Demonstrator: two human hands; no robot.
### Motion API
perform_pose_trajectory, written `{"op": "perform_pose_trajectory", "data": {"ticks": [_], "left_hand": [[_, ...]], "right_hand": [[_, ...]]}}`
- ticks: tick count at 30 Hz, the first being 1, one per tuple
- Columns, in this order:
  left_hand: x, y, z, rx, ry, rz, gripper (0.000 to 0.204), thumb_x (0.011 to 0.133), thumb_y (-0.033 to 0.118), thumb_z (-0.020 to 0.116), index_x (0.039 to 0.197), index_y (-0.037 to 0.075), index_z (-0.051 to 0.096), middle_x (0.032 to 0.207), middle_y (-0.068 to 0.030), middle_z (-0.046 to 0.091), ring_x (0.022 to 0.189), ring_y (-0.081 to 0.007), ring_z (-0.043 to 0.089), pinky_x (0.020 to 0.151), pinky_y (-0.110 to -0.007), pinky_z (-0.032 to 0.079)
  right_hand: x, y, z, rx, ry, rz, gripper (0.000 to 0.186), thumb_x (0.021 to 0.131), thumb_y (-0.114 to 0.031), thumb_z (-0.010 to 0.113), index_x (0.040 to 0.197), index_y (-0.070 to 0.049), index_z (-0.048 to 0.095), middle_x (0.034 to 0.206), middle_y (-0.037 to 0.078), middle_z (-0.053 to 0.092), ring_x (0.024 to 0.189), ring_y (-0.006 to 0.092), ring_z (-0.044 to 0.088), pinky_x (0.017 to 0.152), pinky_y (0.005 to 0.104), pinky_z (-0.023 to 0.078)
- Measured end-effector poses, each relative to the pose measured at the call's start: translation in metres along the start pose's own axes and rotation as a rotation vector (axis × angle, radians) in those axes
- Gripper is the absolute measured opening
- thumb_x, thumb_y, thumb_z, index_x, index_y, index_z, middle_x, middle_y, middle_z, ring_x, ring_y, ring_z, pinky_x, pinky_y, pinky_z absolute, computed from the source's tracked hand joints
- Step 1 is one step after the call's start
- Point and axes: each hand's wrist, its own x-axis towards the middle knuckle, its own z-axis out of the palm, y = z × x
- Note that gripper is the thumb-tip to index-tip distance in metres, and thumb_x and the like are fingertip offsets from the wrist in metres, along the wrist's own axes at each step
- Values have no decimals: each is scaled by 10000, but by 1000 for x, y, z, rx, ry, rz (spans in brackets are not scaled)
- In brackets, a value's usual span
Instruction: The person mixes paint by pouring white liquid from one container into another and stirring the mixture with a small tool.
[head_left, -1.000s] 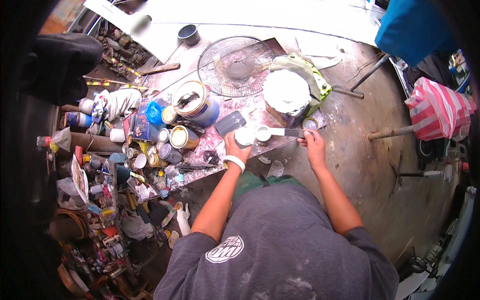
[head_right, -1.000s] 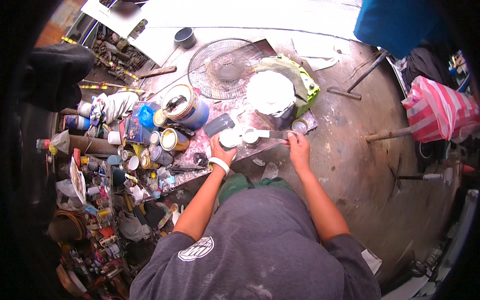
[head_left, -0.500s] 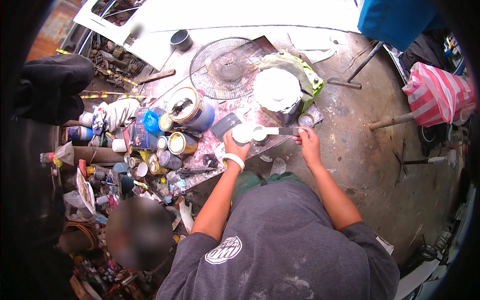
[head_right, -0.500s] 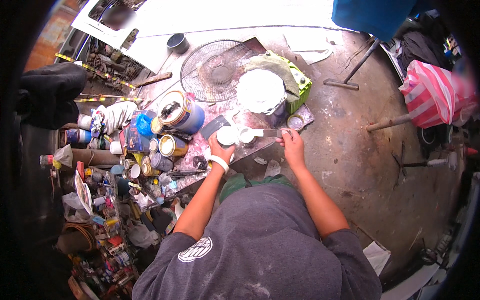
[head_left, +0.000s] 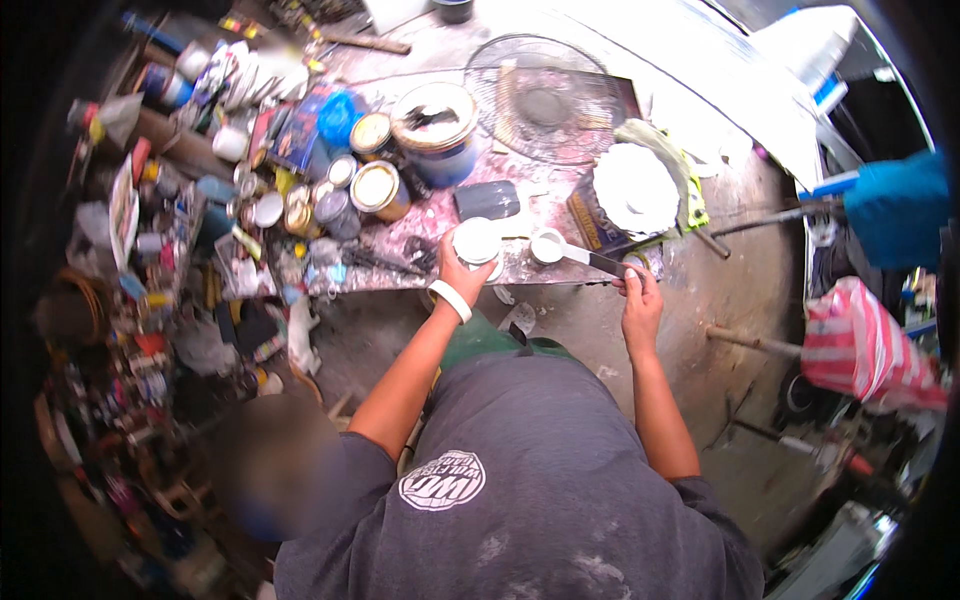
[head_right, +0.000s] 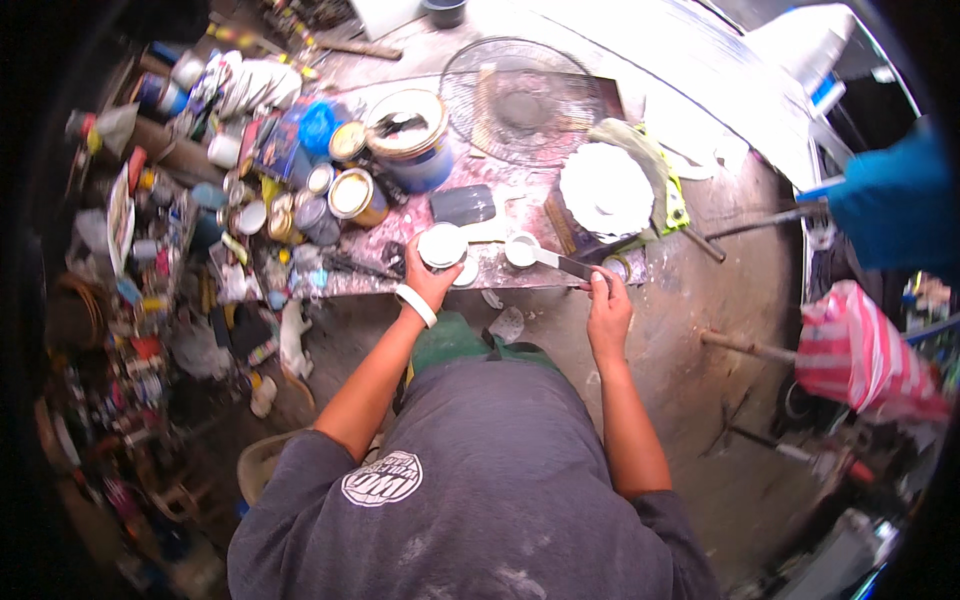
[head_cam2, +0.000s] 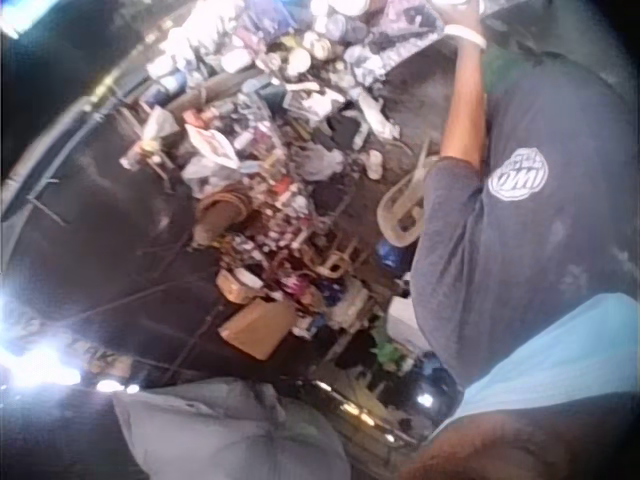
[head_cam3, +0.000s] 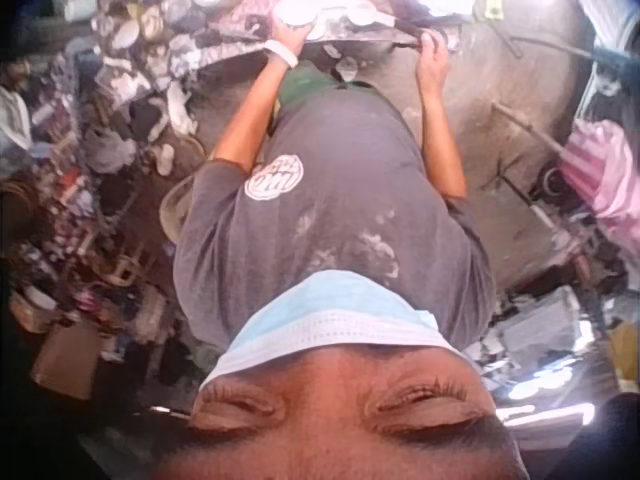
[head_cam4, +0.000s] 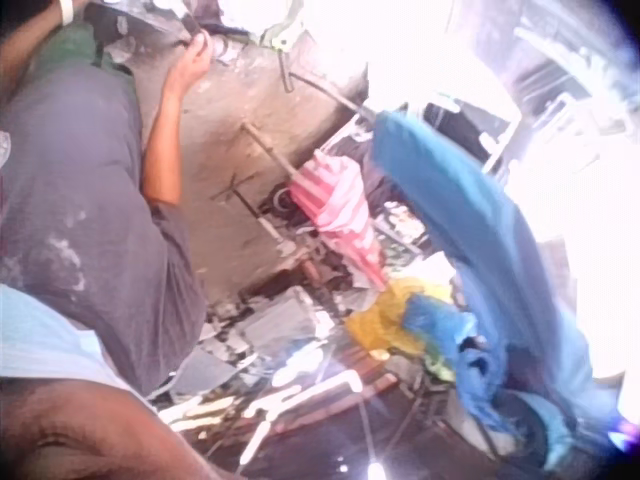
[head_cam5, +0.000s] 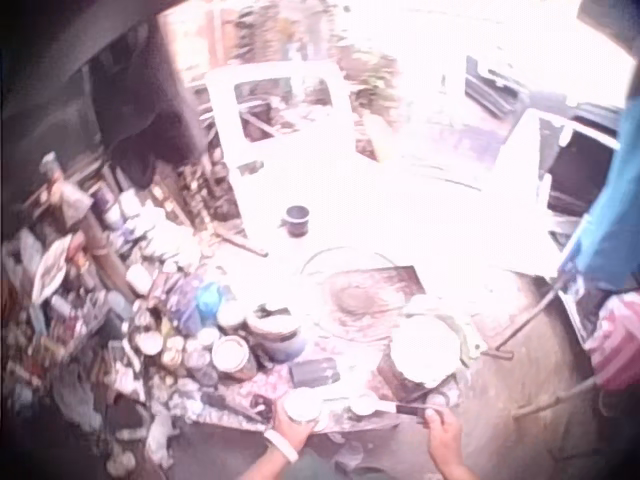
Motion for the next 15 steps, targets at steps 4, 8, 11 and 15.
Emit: {"op": "perform_pose_trajectory", "data": {"ticks": [4,8,11,15], "left_hand": [[-14,-9,-11,-58,90,-32,858,664,116,853,1365,17,368,1256,-185,519,1181,-304,534,1032,-409,429],[-22,-13,-15,-181,164,-110,806,665,111,832,1335,37,390,1264,-197,486,1197,-356,496,1035,-441,404],[-26,-17,-21,-157,195,-127,822,660,119,841,1340,40,386,1265,-200,477,1199,-373,489,1037,-448,404],[-24,-16,-30,-50,214,-82,864,656,118,853,1364,28,366,1278,-184,491,1206,-323,513,1045,-414,420]], "right_hand": [[7,-6,6,-79,-59,5,269,1023,-213,545,1141,7,646,941,42,665,837,117,641,751,266,473],[15,-10,11,-132,-101,-10,263,1023,-214,547,1137,1,647,936,40,660,832,112,626,748,258,466],[21,-9,14,-123,-115,-15,259,1025,-212,543,1140,-3,644,927,44,664,827,108,619,746,258,464],[24,-2,15,-109,-92,-4,254,1022,-208,538,1133,-5,644,920,55,672,803,116,642,719,257,482]]}}
